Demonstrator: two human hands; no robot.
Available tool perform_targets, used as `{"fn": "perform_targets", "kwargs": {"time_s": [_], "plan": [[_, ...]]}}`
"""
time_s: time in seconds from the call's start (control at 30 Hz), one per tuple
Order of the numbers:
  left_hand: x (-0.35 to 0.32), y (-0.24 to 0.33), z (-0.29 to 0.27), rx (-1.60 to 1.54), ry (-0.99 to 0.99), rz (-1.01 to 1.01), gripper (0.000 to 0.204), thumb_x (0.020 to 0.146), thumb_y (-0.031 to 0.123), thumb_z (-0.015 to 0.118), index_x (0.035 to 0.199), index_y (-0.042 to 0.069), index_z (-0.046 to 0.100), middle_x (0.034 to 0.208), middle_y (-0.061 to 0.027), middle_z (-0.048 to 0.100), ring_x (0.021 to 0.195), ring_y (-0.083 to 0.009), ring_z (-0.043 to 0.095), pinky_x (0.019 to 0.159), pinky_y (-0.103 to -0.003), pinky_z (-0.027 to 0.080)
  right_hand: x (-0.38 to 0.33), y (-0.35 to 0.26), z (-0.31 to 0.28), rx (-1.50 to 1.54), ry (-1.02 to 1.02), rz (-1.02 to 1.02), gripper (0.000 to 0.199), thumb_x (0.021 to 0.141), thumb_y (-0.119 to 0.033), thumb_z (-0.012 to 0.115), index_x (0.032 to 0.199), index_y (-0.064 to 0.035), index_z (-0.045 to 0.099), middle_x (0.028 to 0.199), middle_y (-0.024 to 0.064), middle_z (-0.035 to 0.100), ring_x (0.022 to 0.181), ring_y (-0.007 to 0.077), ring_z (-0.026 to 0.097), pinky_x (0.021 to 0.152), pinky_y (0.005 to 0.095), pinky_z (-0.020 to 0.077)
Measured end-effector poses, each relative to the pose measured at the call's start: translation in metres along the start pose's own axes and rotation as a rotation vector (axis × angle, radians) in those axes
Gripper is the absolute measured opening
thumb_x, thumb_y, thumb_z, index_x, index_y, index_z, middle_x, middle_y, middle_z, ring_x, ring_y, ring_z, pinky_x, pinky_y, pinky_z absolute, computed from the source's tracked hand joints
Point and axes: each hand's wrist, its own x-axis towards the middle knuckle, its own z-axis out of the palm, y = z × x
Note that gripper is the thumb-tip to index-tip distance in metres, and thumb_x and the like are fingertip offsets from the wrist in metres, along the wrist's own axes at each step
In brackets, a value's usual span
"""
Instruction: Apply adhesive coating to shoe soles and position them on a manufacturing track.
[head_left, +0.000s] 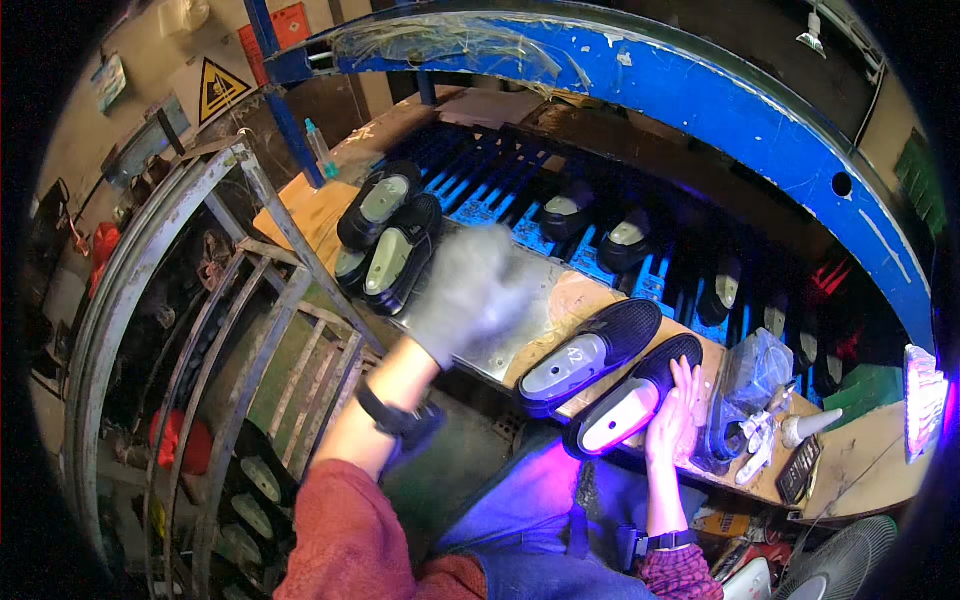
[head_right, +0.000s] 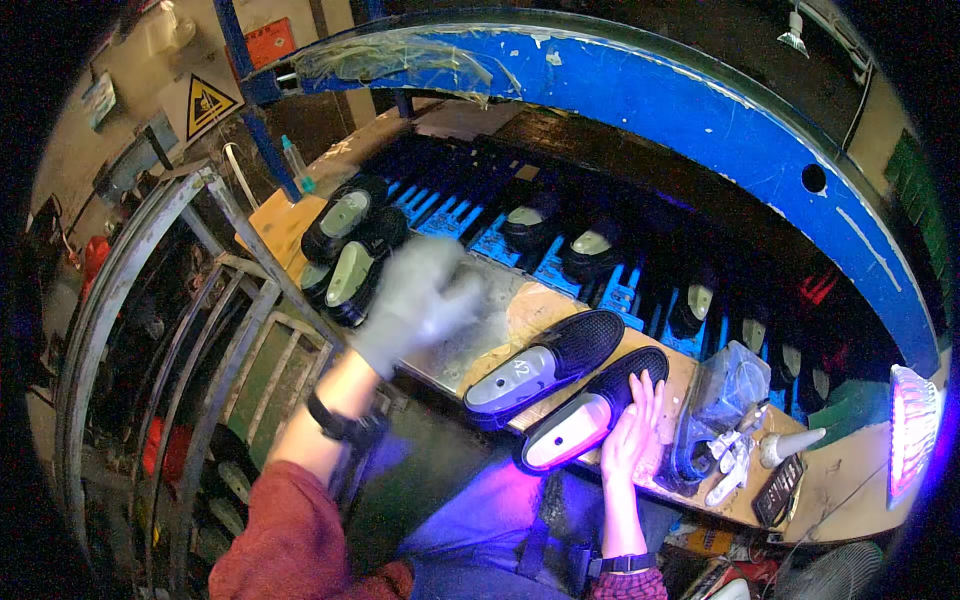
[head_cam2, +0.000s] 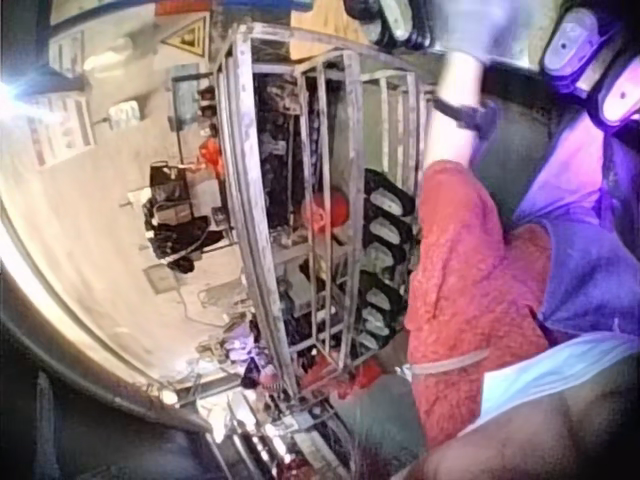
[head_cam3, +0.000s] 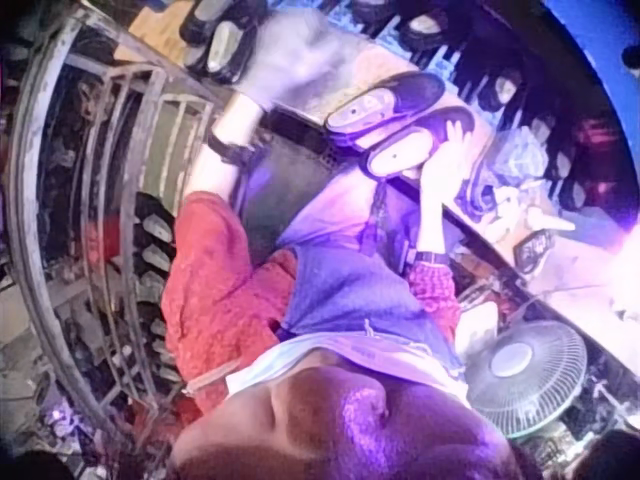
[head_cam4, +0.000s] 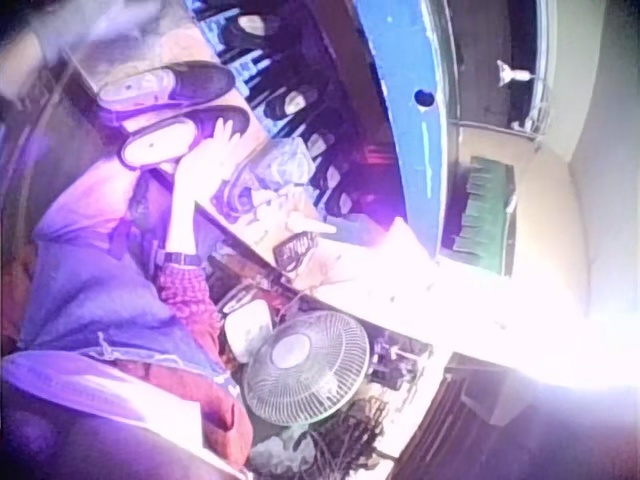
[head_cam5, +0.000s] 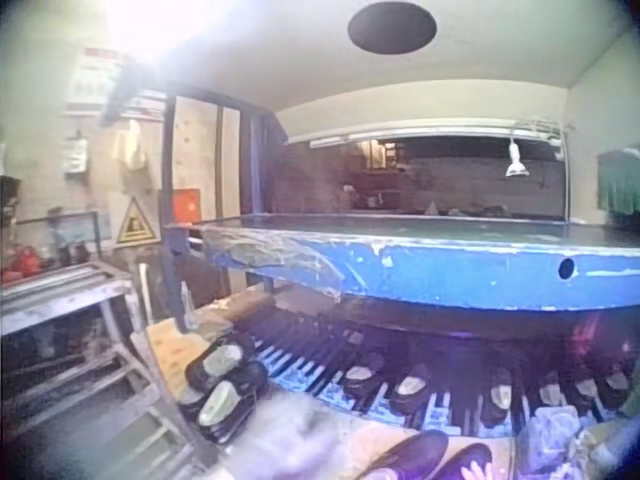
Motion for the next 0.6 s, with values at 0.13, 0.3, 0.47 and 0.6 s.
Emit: {"fn": "perform_targets", "kwargs": {"time_s": [0.13, 0.3, 0.47, 0.6], "plan": [[0.044, -0.108, -0.054, 0.635, 0.23, -0.406, 0.086, 0.072, 0.049, 0.065, 0.133, -0.004, 0.038, 0.125, -0.0284, 0.052, 0.115, -0.0377, 0.054, 0.097, -0.042, 0.043, -0.001, -0.002, 0.005, -0.009, 0.0, 0.003, 0.053, 0.101, -0.037, 0.021, 0.127, -0.0026, 0.051, 0.138, 0.0159, 0.045, 0.137, 0.0358, 0.026, 0.113, 0.0473, 0.0155], [0.044, -0.166, -0.072, 0.168, -0.41, -0.64, 0.091, 0.07, 0.049, 0.066, 0.14, 0.002, 0.03, 0.123, -0.0278, 0.053, 0.114, -0.0351, 0.055, 0.096, -0.042, 0.043, 0.001, -0.004, 0.002, -0.003, -0.006, -0.004, 0.053, 0.101, -0.037, 0.02, 0.127, -0.0027, 0.051, 0.139, 0.0157, 0.044, 0.137, 0.0356, 0.025, 0.113, 0.0471, 0.0161], [0.013, -0.114, -0.045, 0.512, -0.115, -0.63, 0.085, 0.07, 0.032, 0.07, 0.143, 0.017, 0.029, 0.131, -0.0248, 0.044, 0.115, -0.0413, 0.049, 0.092, -0.051, 0.04, 0.0, -0.006, 0.0, -0.012, -0.006, 0.006, 0.052, 0.101, -0.036, 0.02, 0.127, -0.0028, 0.051, 0.139, 0.0156, 0.044, 0.137, 0.0356, 0.025, 0.113, 0.0472, 0.0168], [-0.032, -0.086, -0.03, 0.495, 0.136, -0.416, 0.089, 0.066, 0.032, 0.077, 0.142, 0.019, 0.032, 0.136, -0.0245, 0.035, 0.118, -0.0419, 0.043, 0.095, -0.053, 0.037, 0.002, -0.001, 0.007, -0.015, -0.027, -0.009, 0.053, 0.101, -0.037, 0.021, 0.127, -0.0029, 0.051, 0.139, 0.016, 0.044, 0.137, 0.0356, 0.025, 0.113, 0.047, 0.016]]}}
